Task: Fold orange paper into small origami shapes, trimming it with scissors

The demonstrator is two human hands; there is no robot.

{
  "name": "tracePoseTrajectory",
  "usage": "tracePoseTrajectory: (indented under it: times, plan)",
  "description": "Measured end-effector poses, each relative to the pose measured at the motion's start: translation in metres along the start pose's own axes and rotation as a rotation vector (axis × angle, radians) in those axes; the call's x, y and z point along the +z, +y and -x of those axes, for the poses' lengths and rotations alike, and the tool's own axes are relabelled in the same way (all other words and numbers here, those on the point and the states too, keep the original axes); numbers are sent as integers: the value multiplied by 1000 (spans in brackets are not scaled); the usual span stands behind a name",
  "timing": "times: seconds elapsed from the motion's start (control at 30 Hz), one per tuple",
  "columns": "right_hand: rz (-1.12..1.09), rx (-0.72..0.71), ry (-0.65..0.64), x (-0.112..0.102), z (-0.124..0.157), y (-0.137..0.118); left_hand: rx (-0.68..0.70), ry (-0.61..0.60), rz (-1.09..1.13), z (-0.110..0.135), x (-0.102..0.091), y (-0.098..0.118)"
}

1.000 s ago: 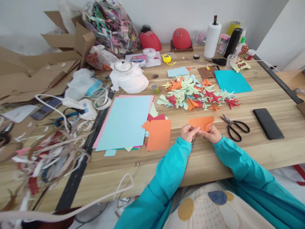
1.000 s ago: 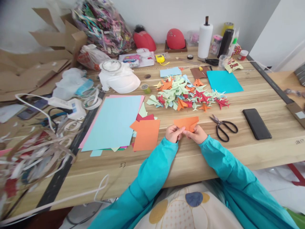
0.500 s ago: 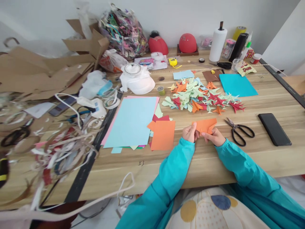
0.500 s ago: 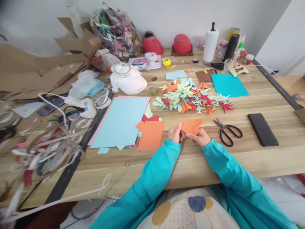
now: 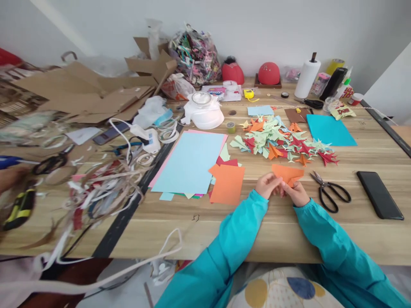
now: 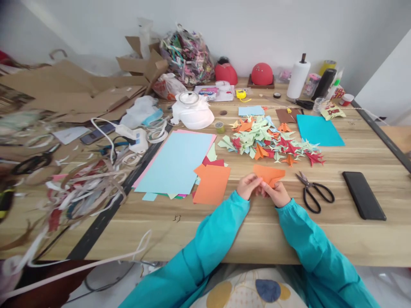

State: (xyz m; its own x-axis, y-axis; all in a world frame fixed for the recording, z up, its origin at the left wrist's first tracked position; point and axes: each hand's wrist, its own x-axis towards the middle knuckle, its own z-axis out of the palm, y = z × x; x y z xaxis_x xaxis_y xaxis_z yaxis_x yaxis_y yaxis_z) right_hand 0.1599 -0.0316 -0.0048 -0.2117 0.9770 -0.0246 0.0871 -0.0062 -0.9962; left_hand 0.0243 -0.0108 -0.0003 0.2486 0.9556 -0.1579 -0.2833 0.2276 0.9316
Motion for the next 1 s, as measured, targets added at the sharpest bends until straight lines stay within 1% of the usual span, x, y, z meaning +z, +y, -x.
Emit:
tracePoseTrajectory:
  times: [0.03,0.1,0.2,0.3,0.37,0.47,0.63,0.73,0.9,1.0]
  plan:
    - [5,2,-10,0,0,0,1,-40,-19,1,2,0]
    - [16,22,12,-2,0,1,-9,-12,-11,2,4,-1]
    - [19,22,106,-5,0,2,-32,55,13,1,1,-2]
    - [-2,16,180,-7,-2,2,-56,21,8,-1,-1,-5]
    - [-17,9,188,-7,-2,1,-90,-21,21,-1,1,-9]
    - [-21,-7,177,-5,-3,3,-84,-47,-1,-2,3,-16]
    - [26,-25,172,-4,-4,12,-19,-13,-100,-4,2,-21]
    - [55,-36,186,-5,-6,15,-11,7,-135,-4,2,-20]
    - [-13,-36,218,-4,-7,13,3,-24,-103,-3,4,-19]
    - [8,-29,253,-3,-7,11,-18,-16,-73,-4,4,-18]
